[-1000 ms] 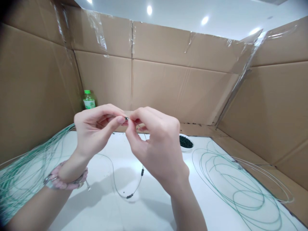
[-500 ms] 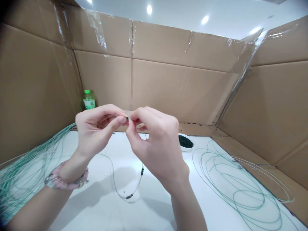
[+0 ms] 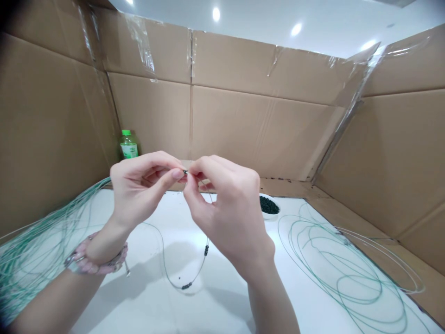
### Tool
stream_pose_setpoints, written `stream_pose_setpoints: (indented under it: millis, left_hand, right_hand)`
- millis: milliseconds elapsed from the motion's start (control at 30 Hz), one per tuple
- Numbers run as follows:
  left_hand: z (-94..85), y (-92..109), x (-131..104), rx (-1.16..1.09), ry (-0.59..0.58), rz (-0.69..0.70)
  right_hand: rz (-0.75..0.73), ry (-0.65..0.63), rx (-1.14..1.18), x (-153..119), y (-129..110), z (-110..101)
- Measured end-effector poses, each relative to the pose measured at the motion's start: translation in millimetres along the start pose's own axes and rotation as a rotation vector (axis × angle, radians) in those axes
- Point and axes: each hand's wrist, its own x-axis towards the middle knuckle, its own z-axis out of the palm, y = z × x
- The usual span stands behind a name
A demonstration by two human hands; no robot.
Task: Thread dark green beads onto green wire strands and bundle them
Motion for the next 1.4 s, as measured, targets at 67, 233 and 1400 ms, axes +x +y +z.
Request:
stream_pose_setpoints:
  millis: [67, 233, 1400]
  left_hand:
    - [-0.3, -0.1, 0.2, 0.011, -0.003, 0.004]
    - [-2.2, -1.6, 0.4, 0.062, -0.025, 0.041]
    - [19.0, -36.9, -4.6, 0.117, 0.001, -0.124]
  right_hand:
    - [-0.001, -0.016, -0.008, -0.1, 0.3, -1.1]
    - [-0.003, -0.066, -0.011, 0.3, 4.0, -4.5]
    - [0.262, -0.202, 0.419, 12.5, 30.5, -12.8]
